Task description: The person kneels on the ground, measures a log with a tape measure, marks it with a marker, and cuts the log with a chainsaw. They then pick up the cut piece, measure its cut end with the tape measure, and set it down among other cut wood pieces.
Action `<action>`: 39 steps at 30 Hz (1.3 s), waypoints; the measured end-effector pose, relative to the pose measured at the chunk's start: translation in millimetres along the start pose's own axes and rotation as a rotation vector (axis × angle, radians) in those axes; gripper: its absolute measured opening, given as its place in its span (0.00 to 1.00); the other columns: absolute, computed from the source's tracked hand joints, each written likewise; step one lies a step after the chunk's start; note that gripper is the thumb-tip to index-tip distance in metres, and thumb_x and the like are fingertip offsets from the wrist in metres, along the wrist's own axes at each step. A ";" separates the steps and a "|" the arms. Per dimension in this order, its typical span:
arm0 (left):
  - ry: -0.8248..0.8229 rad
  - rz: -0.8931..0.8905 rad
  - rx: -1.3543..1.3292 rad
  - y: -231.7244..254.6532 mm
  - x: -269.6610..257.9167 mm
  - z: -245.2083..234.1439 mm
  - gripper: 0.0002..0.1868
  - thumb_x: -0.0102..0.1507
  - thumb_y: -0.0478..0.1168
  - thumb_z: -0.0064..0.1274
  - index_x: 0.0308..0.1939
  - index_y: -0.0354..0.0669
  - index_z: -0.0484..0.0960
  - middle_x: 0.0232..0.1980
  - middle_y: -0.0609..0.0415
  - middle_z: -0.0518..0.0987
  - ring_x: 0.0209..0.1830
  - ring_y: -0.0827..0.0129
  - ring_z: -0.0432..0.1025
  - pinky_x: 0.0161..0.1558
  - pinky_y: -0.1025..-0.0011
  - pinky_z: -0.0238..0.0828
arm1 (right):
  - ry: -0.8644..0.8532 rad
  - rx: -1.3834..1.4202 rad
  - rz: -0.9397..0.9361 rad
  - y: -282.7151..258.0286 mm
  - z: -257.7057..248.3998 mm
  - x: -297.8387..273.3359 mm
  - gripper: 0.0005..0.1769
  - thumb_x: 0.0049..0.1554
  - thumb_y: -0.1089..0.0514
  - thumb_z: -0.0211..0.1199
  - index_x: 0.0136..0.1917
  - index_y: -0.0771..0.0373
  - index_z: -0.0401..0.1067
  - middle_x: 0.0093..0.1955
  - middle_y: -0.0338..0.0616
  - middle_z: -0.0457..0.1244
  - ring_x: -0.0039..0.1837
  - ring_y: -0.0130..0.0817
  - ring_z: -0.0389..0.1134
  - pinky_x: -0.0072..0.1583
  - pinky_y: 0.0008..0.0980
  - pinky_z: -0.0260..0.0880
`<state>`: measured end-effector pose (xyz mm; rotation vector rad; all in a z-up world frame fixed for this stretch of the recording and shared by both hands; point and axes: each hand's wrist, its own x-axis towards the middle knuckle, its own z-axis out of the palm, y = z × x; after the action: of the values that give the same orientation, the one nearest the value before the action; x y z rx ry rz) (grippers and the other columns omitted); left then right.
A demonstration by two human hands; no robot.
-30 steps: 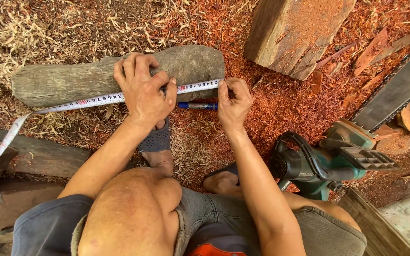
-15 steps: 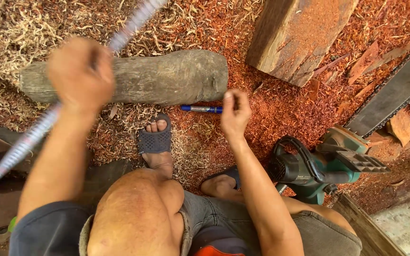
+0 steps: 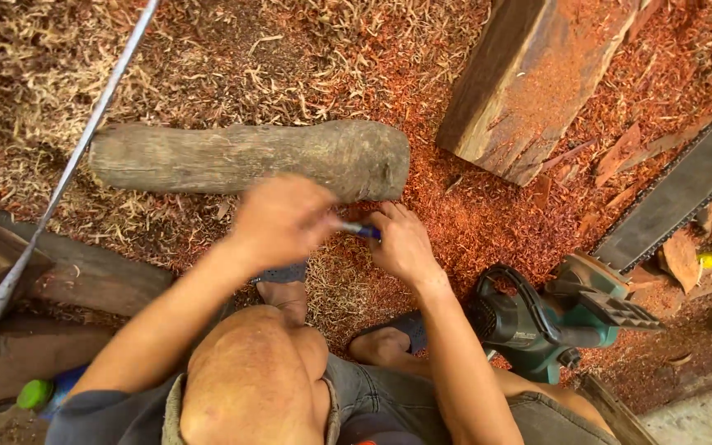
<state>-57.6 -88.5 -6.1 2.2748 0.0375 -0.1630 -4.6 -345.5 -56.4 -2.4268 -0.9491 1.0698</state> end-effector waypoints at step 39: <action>0.323 -0.170 0.010 -32.0 -36.0 22.3 0.14 0.64 0.46 0.68 0.37 0.40 0.81 0.34 0.51 0.80 0.31 0.59 0.77 0.31 0.65 0.73 | 0.522 0.981 0.041 -16.8 11.8 70.2 0.06 0.61 0.65 0.68 0.46 0.64 0.71 0.47 0.45 0.68 0.48 0.30 0.70 0.52 0.33 0.75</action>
<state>-98.2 -83.6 -39.9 2.2854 0.3999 0.1182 14.1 -284.8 -92.7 -1.7242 -0.1182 0.6142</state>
